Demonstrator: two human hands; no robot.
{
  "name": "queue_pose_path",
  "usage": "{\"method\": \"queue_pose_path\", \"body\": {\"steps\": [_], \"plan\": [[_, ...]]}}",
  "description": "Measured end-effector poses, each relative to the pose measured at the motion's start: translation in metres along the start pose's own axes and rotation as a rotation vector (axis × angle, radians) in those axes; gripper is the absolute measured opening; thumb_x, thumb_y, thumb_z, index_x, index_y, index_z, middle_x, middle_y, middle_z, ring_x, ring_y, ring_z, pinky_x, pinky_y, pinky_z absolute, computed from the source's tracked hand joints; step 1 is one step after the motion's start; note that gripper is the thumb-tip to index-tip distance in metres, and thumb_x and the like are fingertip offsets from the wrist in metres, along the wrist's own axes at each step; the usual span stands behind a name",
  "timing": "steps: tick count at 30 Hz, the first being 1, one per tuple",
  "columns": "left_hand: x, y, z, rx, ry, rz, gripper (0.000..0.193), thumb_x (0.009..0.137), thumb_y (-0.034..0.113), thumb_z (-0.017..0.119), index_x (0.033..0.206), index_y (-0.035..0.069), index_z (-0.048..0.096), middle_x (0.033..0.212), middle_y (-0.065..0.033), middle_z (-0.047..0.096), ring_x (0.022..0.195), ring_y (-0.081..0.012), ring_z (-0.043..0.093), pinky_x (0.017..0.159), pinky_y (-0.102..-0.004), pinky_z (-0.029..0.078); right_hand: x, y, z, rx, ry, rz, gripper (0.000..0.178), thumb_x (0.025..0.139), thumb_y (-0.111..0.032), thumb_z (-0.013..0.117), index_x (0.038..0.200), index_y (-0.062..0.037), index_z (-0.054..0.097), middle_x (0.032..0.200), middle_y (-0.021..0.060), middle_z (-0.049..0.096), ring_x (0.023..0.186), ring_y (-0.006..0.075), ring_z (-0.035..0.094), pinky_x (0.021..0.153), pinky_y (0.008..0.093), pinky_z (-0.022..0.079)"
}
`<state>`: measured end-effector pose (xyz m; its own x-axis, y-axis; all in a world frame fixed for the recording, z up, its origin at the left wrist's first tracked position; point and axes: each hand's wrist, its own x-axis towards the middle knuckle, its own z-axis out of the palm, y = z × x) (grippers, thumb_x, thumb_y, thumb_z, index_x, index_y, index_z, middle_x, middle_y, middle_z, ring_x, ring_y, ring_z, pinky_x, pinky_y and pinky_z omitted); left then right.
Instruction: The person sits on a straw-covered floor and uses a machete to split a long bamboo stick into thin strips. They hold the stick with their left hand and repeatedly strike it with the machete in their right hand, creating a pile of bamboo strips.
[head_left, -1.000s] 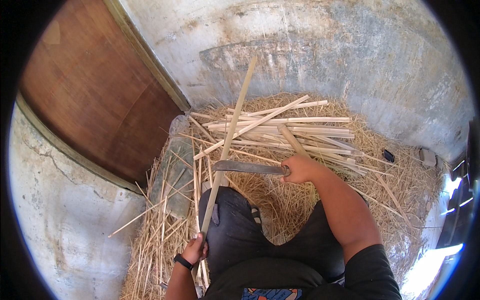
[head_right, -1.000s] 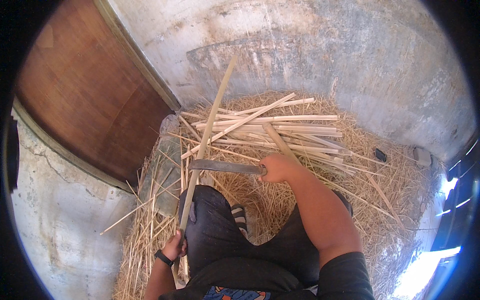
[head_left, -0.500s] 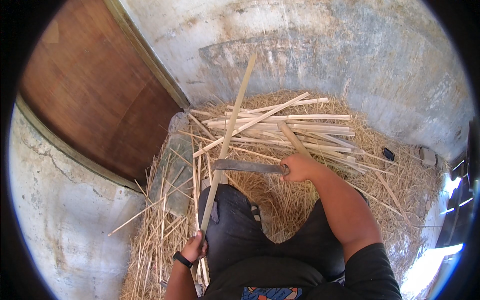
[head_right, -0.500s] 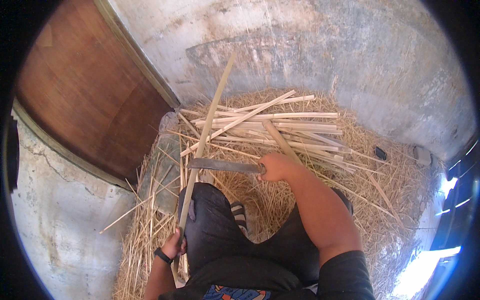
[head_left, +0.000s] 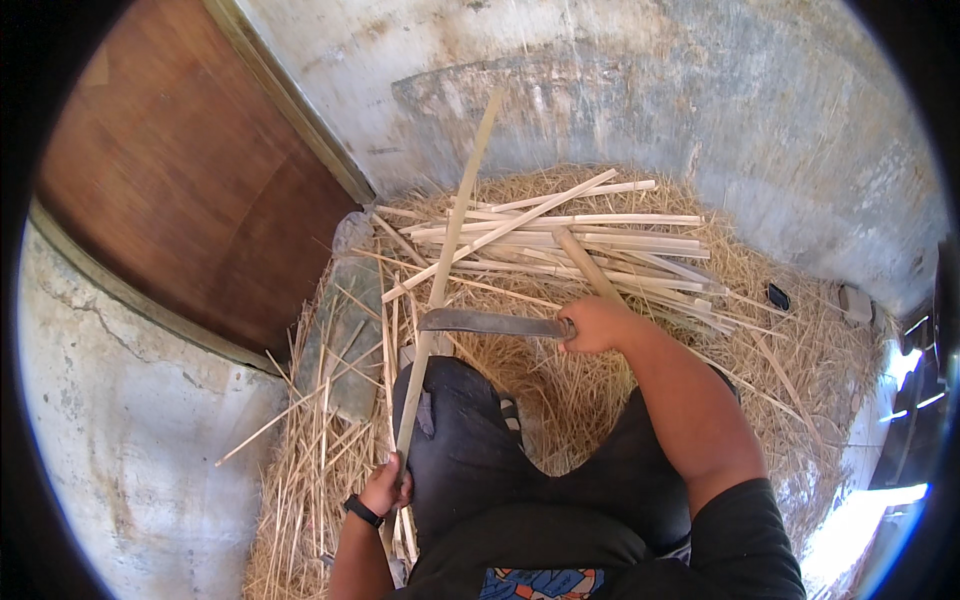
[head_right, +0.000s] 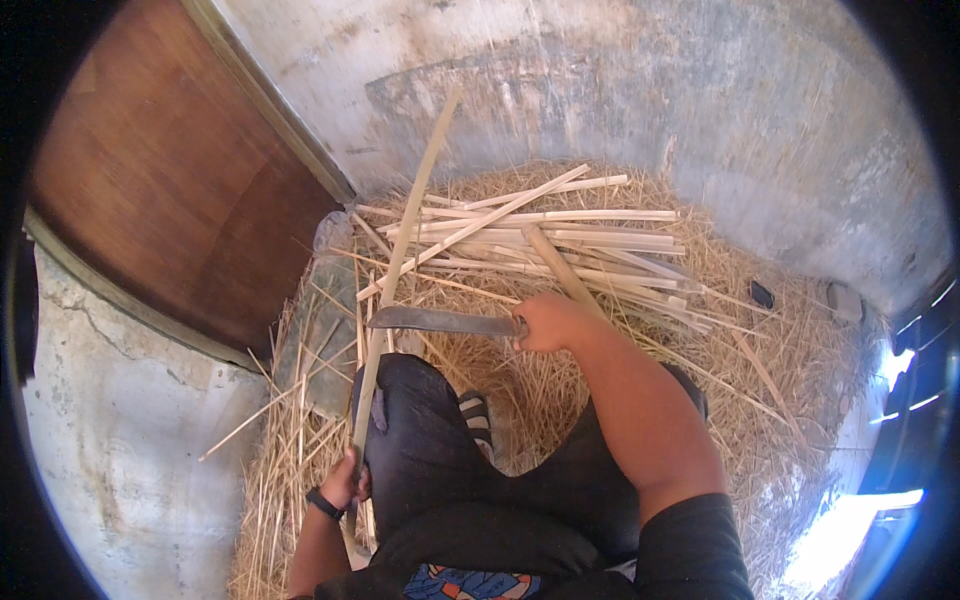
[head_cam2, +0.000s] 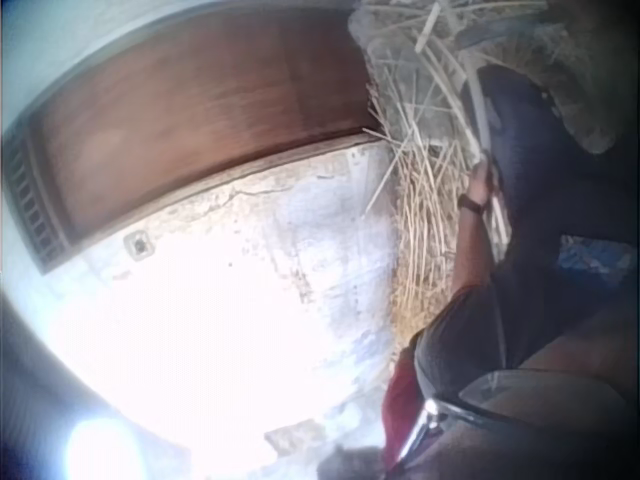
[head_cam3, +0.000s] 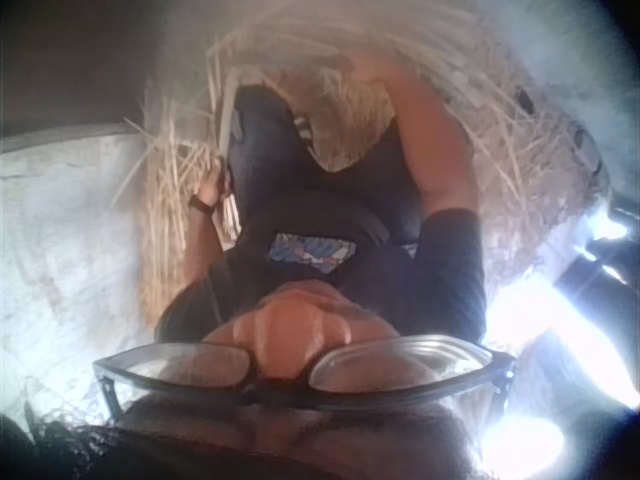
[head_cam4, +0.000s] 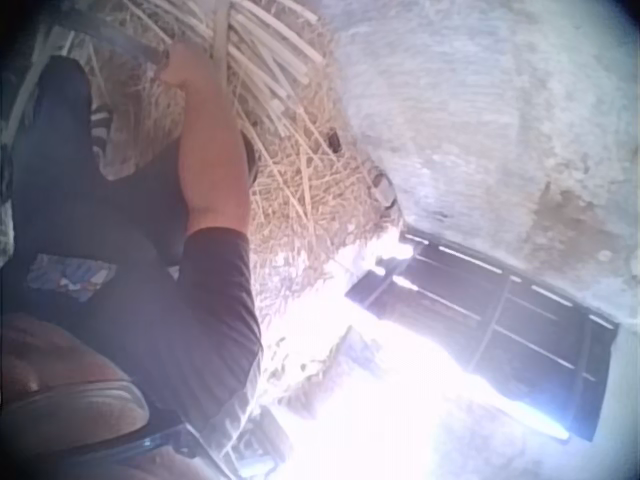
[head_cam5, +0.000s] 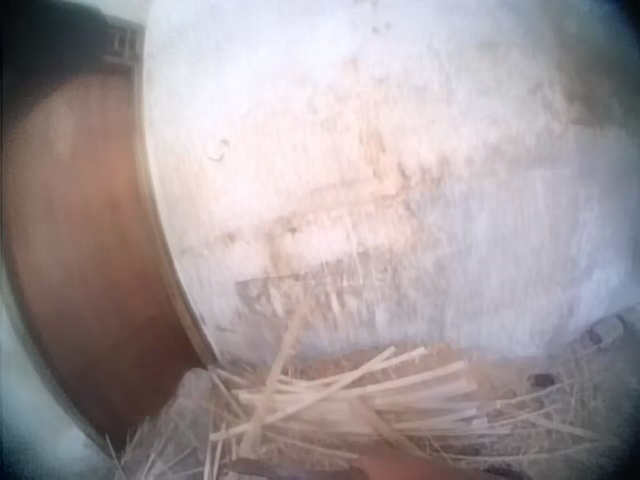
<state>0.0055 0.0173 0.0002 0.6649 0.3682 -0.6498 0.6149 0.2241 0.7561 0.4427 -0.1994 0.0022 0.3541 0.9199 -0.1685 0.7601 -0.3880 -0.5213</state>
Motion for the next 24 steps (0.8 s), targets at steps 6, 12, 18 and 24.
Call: {"method": "queue_pose_path", "body": {"steps": [6,12,18,24], "plan": [[0.003,-0.005,-0.002,-0.083,-0.02,-0.026,0.076,0.091,0.074,0.032,0.062,0.006,0.049,0.051,-0.0061,0.042,0.041,-0.0173,0.039,0.042,-0.0293,0.032,-0.001,-0.005,-0.006,-0.015,-0.01,0.005,0.04,0.076,-0.036,0.075,0.102,-0.0058,0.068,0.087,0.0182,0.068,0.084,0.0348,0.065,0.075,0.0439,0.05],[-0.008,0.011,0.01,0.037,0.043,0.011,0.076,0.091,0.075,0.032,0.061,0.007,0.05,0.052,-0.0048,0.043,0.042,-0.0167,0.039,0.043,-0.0291,0.031,-0.02,-0.039,-0.047,-0.046,0.101,-0.014,0.042,0.075,-0.04,0.074,0.099,-0.0061,0.068,0.088,0.0175,0.068,0.086,0.0353,0.065,0.076,0.046,0.05],[-0.016,0.003,0.01,0.075,0.029,0.11,0.076,0.089,0.077,0.034,0.065,0.007,0.051,0.054,0.0001,0.04,0.047,-0.0125,0.037,0.047,-0.0264,0.029,-0.025,-0.029,-0.052,-0.049,0.107,0.136,0.042,0.075,-0.039,0.073,0.101,-0.0066,0.067,0.089,0.0171,0.069,0.089,0.0365,0.065,0.079,0.0471,0.051],[-0.025,0.012,0.017,0.03,0.012,0.127,0.061,0.096,0.061,0.042,0.067,0.008,0.051,0.055,0.0026,0.039,0.049,-0.0094,0.037,0.048,-0.0255,0.029,-0.032,-0.041,-0.043,-0.083,0.139,-0.017,0.037,0.074,-0.04,0.075,0.095,-0.0103,0.067,0.079,0.0142,0.068,0.079,0.0332,0.067,0.072,0.0459,0.051]]}}
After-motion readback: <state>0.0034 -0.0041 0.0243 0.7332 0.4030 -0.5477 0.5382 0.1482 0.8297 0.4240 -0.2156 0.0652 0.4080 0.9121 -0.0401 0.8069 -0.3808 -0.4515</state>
